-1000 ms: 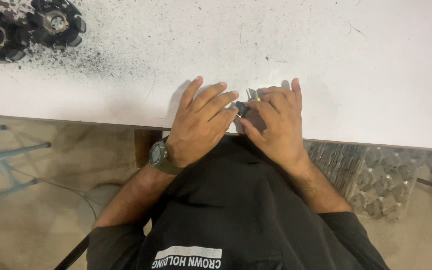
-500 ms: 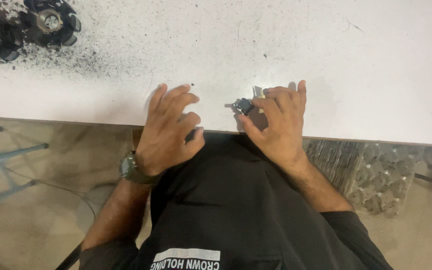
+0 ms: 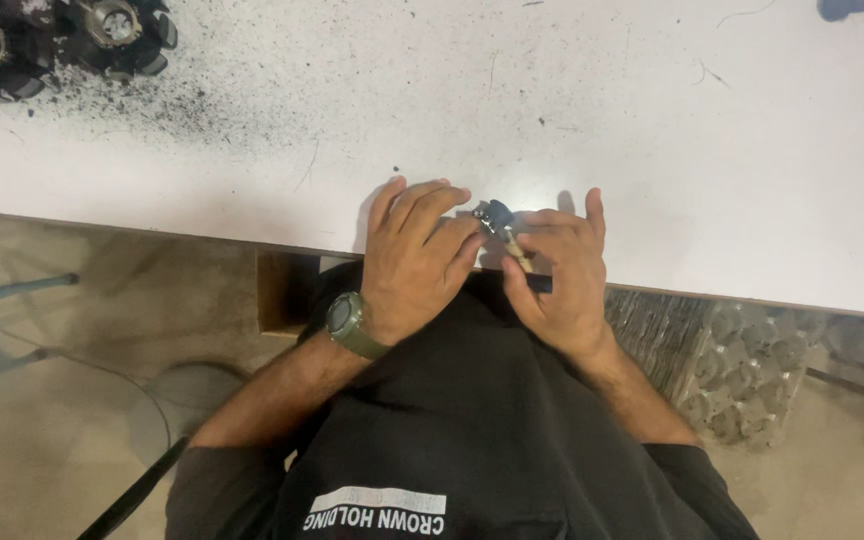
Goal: The person sits at a white workbench and assembles small black mechanical components one at a time, fitting parts together by hand and using a small flat tool to press or adjust pieces inside each assembly. Completed assemblies are set aside on the table, accumulating in a row by the end.
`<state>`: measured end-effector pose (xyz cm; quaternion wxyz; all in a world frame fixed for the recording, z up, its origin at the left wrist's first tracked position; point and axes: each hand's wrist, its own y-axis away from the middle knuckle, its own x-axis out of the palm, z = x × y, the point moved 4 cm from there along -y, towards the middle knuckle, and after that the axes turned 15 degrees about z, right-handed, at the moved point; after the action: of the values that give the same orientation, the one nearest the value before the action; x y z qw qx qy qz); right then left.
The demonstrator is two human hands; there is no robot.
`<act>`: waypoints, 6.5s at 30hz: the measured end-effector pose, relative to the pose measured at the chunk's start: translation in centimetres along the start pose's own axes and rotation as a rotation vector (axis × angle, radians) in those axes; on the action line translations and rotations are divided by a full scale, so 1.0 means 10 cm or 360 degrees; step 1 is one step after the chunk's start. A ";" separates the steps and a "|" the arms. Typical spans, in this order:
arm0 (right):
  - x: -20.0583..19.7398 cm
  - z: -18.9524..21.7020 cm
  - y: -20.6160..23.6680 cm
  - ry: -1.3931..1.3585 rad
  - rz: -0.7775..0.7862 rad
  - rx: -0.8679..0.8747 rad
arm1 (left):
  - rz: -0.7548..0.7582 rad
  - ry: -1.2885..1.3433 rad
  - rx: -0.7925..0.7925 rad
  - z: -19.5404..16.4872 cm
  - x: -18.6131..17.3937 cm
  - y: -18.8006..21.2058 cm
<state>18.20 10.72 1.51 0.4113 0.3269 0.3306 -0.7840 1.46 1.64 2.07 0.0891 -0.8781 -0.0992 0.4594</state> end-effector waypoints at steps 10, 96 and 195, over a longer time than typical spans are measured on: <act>0.04 0.05 -0.07 -0.0018 -0.0063 0.0015 | -0.0100 -0.0016 0.0089 -0.01 0.01 0.02; -0.11 -0.02 -0.20 0.0227 0.0086 0.0104 | 0.0120 0.0365 -0.0010 -0.03 -0.28 -0.21; -0.07 0.16 -0.19 0.0005 -0.0234 0.0040 | 0.0139 0.0151 0.0052 0.03 -0.19 -0.26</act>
<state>16.48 10.64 3.43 0.3480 0.3082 0.3445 -0.8156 -0.08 3.64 4.06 0.0879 -0.9008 -0.0489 0.4224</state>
